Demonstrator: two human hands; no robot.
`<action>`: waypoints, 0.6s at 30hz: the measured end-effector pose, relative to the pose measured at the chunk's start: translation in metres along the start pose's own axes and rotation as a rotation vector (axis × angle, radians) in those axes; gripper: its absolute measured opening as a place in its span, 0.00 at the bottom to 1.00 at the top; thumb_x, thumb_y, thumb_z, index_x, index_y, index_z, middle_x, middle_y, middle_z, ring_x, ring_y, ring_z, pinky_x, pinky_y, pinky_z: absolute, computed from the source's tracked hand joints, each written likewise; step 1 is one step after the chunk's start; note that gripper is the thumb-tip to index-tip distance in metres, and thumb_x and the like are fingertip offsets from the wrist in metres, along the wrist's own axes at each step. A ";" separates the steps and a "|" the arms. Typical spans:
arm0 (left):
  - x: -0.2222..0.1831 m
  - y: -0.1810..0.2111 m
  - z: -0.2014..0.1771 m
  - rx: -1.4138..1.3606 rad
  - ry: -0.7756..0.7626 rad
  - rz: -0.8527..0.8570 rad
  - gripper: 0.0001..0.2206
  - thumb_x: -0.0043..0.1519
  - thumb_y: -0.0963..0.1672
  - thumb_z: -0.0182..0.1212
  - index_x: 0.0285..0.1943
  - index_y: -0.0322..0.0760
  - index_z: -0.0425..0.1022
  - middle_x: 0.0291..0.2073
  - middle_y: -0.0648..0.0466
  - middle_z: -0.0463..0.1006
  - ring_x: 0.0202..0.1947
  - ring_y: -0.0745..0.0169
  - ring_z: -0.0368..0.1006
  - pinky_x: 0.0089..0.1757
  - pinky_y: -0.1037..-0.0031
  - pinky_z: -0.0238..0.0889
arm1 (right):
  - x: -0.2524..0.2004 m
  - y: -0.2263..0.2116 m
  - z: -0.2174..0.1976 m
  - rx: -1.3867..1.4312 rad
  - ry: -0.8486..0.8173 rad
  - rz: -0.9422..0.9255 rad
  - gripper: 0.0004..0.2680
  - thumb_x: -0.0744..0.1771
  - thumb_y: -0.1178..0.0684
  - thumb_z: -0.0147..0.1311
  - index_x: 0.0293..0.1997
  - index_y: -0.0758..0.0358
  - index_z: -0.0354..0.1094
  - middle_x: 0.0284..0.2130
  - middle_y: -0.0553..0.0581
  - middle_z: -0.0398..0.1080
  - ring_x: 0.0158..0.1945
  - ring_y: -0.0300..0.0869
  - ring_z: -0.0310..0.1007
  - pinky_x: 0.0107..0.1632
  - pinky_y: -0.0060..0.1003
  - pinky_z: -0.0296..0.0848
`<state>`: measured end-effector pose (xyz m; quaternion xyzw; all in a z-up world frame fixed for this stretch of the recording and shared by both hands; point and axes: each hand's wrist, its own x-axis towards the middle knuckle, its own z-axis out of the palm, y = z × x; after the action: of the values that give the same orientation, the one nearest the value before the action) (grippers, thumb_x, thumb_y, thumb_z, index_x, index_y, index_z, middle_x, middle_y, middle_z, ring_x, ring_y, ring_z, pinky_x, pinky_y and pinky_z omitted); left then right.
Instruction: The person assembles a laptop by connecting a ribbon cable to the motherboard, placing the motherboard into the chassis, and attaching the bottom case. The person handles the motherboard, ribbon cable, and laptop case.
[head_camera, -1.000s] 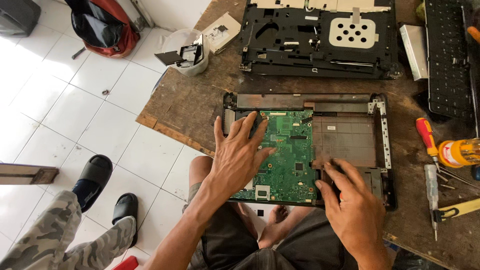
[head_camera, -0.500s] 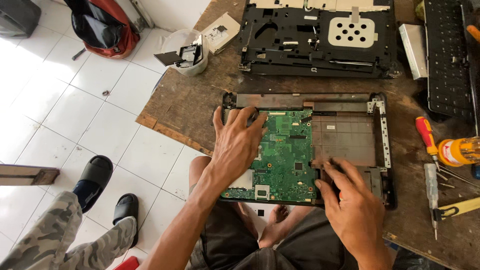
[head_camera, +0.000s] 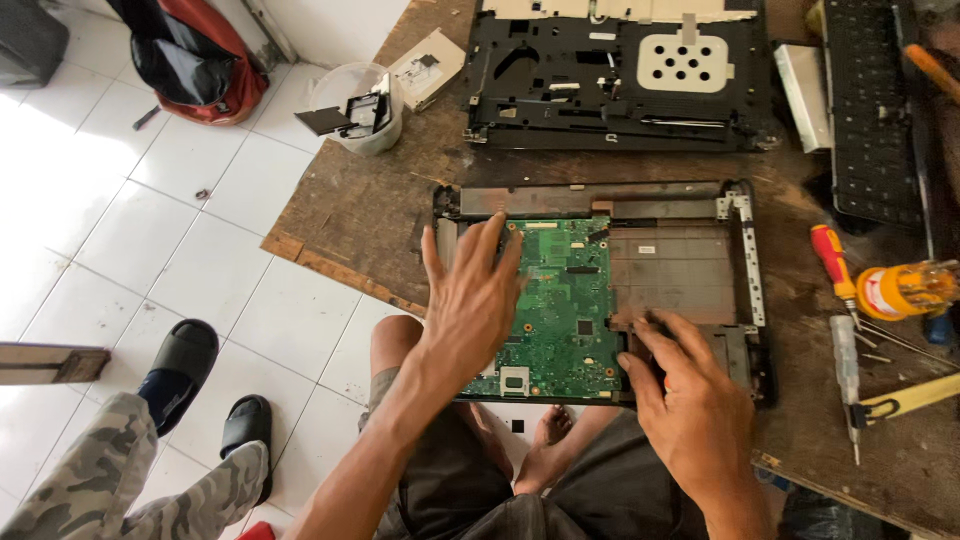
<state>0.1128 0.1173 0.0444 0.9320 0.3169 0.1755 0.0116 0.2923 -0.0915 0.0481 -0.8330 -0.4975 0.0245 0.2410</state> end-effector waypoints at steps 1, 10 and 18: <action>-0.002 0.008 0.000 -0.001 0.002 0.003 0.20 0.74 0.48 0.58 0.74 0.38 0.71 0.76 0.40 0.65 0.73 0.42 0.63 0.66 0.17 0.45 | -0.001 0.002 0.000 -0.002 0.003 0.001 0.15 0.69 0.45 0.65 0.62 0.49 0.80 0.67 0.45 0.76 0.60 0.47 0.81 0.50 0.51 0.81; -0.025 0.036 0.010 -0.131 -0.069 0.096 0.33 0.72 0.55 0.60 0.80 0.31 0.67 0.82 0.43 0.64 0.84 0.43 0.53 0.75 0.28 0.34 | -0.002 -0.003 -0.005 -0.002 -0.028 -0.001 0.15 0.70 0.45 0.63 0.63 0.50 0.80 0.68 0.46 0.75 0.57 0.45 0.82 0.48 0.49 0.81; -0.025 0.035 0.014 -0.198 -0.038 0.086 0.31 0.71 0.53 0.62 0.80 0.32 0.68 0.82 0.43 0.64 0.84 0.42 0.54 0.76 0.42 0.43 | 0.001 -0.003 -0.003 0.048 -0.019 -0.029 0.16 0.69 0.47 0.62 0.64 0.55 0.79 0.67 0.52 0.75 0.64 0.49 0.79 0.59 0.48 0.77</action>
<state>0.1200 0.0755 0.0283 0.9422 0.2575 0.1886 0.1020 0.2913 -0.0906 0.0518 -0.8194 -0.5110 0.0406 0.2565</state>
